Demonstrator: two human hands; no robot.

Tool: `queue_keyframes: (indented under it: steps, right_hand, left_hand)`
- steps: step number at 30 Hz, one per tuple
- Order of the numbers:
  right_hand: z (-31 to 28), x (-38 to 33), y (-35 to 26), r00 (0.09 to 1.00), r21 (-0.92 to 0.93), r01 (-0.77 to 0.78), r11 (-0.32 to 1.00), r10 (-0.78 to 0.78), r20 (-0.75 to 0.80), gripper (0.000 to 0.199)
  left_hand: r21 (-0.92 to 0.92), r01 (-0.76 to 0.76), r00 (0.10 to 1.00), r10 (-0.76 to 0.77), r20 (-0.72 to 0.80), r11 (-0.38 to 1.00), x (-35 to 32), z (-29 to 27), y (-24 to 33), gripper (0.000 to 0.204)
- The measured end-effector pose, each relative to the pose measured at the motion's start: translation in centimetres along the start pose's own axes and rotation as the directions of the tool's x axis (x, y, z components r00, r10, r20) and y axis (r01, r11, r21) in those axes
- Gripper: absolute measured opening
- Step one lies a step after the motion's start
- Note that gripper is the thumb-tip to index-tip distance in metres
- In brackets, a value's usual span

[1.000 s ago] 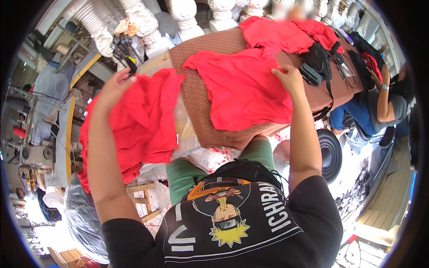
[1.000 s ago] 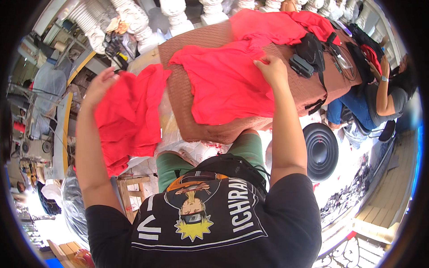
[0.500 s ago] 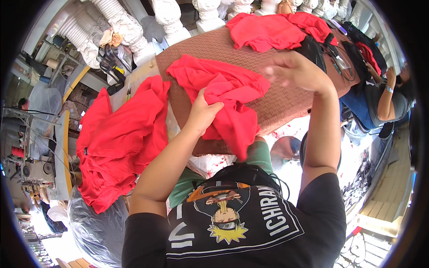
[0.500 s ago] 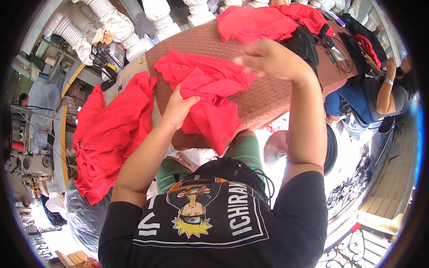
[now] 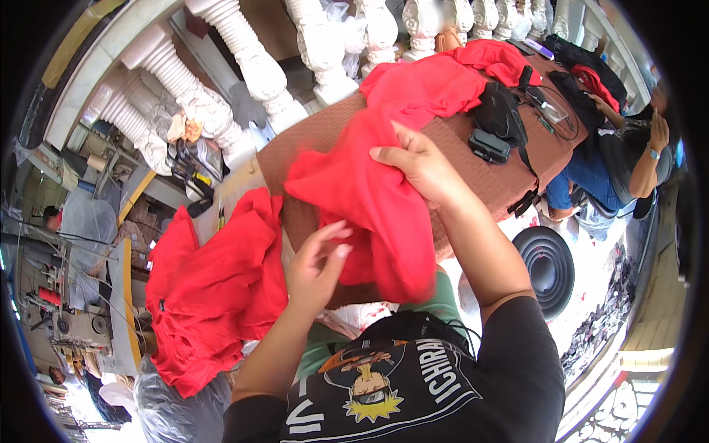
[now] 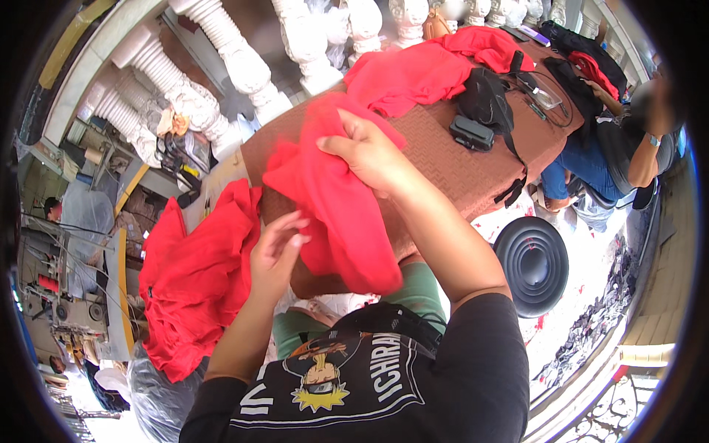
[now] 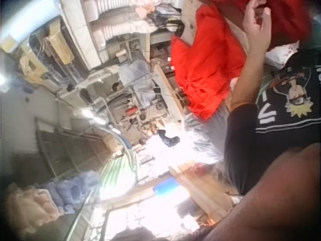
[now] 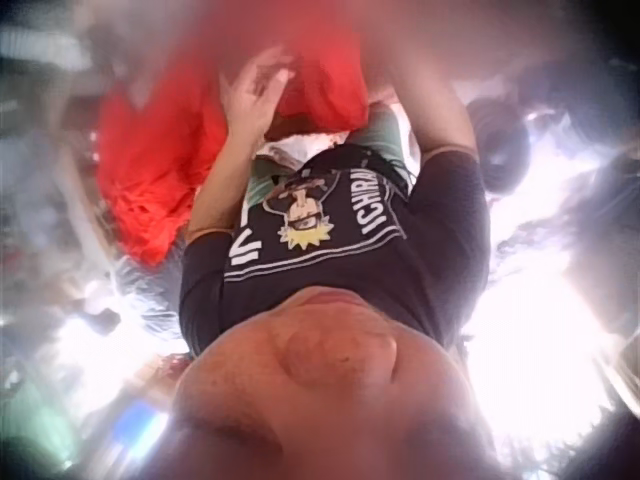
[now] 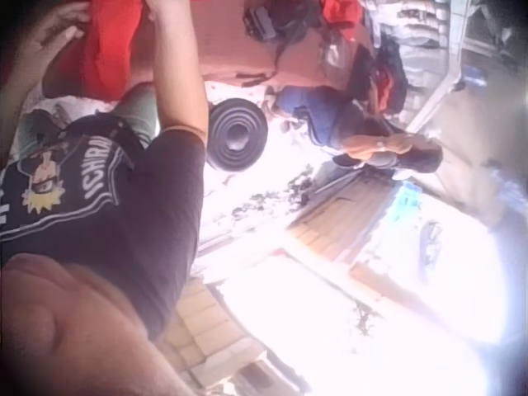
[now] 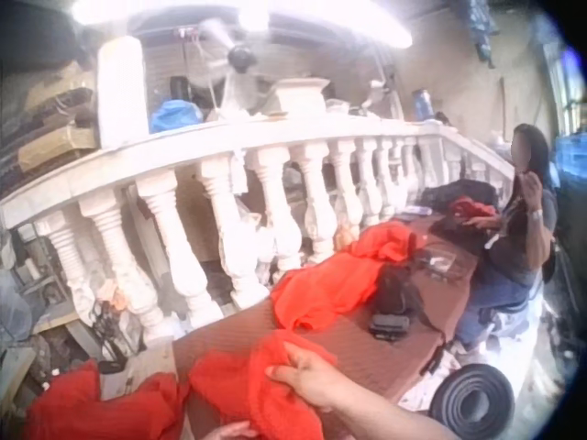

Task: The person trims excess threads from the collar and seams of red t-shirts using a small pair of snips, turning the garments over to check different areas.

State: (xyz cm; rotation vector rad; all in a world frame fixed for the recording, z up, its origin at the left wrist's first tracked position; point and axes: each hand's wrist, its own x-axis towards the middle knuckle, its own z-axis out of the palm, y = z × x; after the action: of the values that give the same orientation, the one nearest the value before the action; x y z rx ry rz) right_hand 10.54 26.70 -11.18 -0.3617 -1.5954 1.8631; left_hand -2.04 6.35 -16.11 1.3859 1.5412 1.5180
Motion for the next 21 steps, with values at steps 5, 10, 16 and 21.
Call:
queue_keyframes:
  steps: [5, 10, 16, 21]
  right_hand:
    - [2.7, 5.8, -5.0, 0.987, -0.029, 0.065, 0.997, -0.069, -0.146, 0.026]
    - [-2.2, 16.4, -10.7, 0.869, -0.118, 0.166, 0.979, -0.202, -0.452, 0.016]
    - [-14.4, 21.2, -17.0, 0.736, -0.132, 0.491, 0.861, -0.491, -0.467, 0.024]
    - [-24.8, 16.8, -5.1, 0.785, -0.184, -0.091, 0.979, -0.043, -0.618, 0.016]
  left_hand:
    - [0.362, 0.192, 0.964, -0.105, -0.244, 0.912, -4.7, -3.3, -8.7, 0.037]
    - [0.804, -0.059, 0.991, 0.132, -0.024, 0.592, -7.2, -2.0, -9.7, 0.036]
    - [0.780, -0.014, 0.988, 0.127, -0.083, 0.625, -7.2, -1.9, -9.7, 0.029]
    - [0.782, -0.001, 0.989, 0.118, -0.093, 0.623, -7.3, -1.6, -9.5, 0.029]
